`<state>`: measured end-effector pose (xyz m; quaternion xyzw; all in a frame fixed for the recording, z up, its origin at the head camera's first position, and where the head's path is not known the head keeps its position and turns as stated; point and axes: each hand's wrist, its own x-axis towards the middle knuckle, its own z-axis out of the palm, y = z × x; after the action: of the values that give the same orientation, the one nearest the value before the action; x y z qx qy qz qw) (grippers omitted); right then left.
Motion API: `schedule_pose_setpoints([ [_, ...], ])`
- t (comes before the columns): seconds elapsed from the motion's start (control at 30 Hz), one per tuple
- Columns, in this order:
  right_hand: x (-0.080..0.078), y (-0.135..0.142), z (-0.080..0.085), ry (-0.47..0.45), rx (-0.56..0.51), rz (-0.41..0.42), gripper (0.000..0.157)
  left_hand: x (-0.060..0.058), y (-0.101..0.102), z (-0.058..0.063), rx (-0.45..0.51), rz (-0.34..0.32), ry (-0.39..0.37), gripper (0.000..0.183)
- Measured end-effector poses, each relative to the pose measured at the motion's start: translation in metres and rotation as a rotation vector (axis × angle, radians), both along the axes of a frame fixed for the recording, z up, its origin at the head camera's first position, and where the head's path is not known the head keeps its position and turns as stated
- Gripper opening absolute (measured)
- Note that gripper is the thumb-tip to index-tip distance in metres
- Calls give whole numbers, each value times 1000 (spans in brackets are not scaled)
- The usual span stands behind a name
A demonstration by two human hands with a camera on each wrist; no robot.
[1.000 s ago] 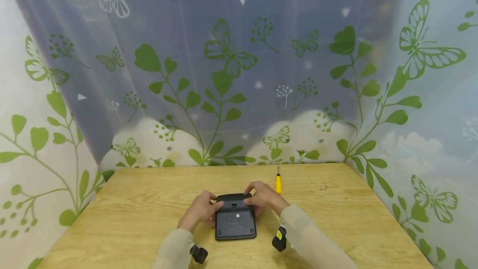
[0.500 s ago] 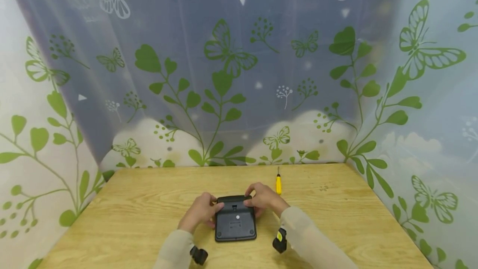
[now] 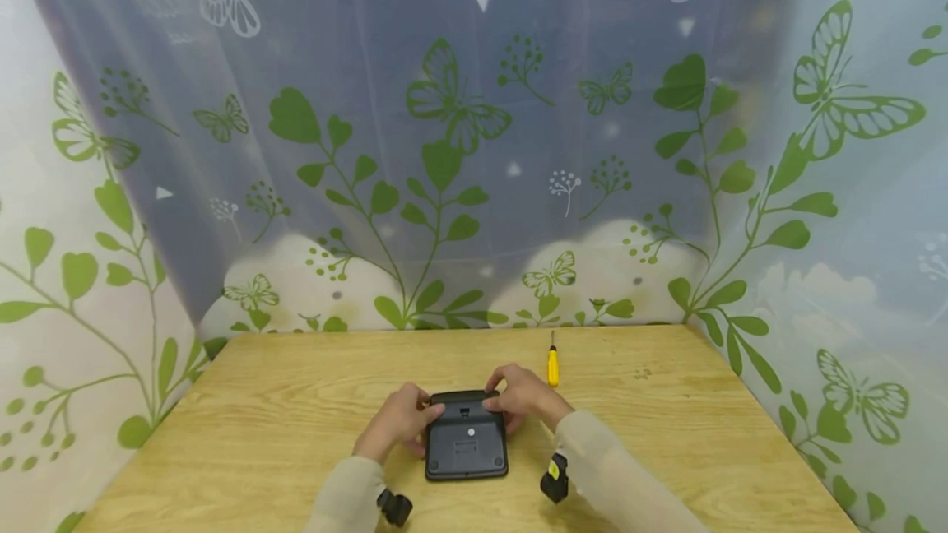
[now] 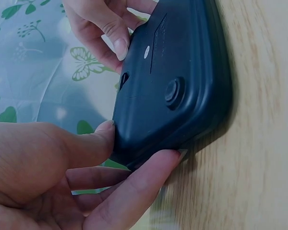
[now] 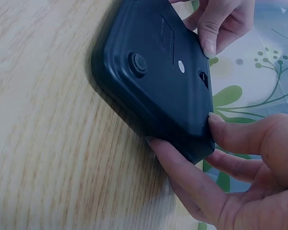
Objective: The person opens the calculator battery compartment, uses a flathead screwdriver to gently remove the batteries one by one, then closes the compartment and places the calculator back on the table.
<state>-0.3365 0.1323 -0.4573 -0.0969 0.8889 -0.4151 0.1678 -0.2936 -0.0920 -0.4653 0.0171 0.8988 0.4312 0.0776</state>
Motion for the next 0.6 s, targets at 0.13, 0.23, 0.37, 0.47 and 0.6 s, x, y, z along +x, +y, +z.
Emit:
schedule_pose_setpoints([
  [0.13, 0, 0, -1, -5, 4, 1, 24, 1, 0, 0, -2, -7, 0, 48],
  [0.23, 1, 0, -1, -4, 8, 3, 23, 1, 0, 0, -3, -12, 0, 47],
  [0.37, 1, 0, 0, 1, 18, 9, 23, 0, 0, -1, -4, -17, 2, 46],
  [0.47, 1, 1, 0, 1, 20, 16, 23, 0, 0, -1, 0, -15, -1, 45],
  [0.6, 1, 1, 0, 0, 15, 20, 22, 0, 0, -2, 5, -14, -8, 45],
])
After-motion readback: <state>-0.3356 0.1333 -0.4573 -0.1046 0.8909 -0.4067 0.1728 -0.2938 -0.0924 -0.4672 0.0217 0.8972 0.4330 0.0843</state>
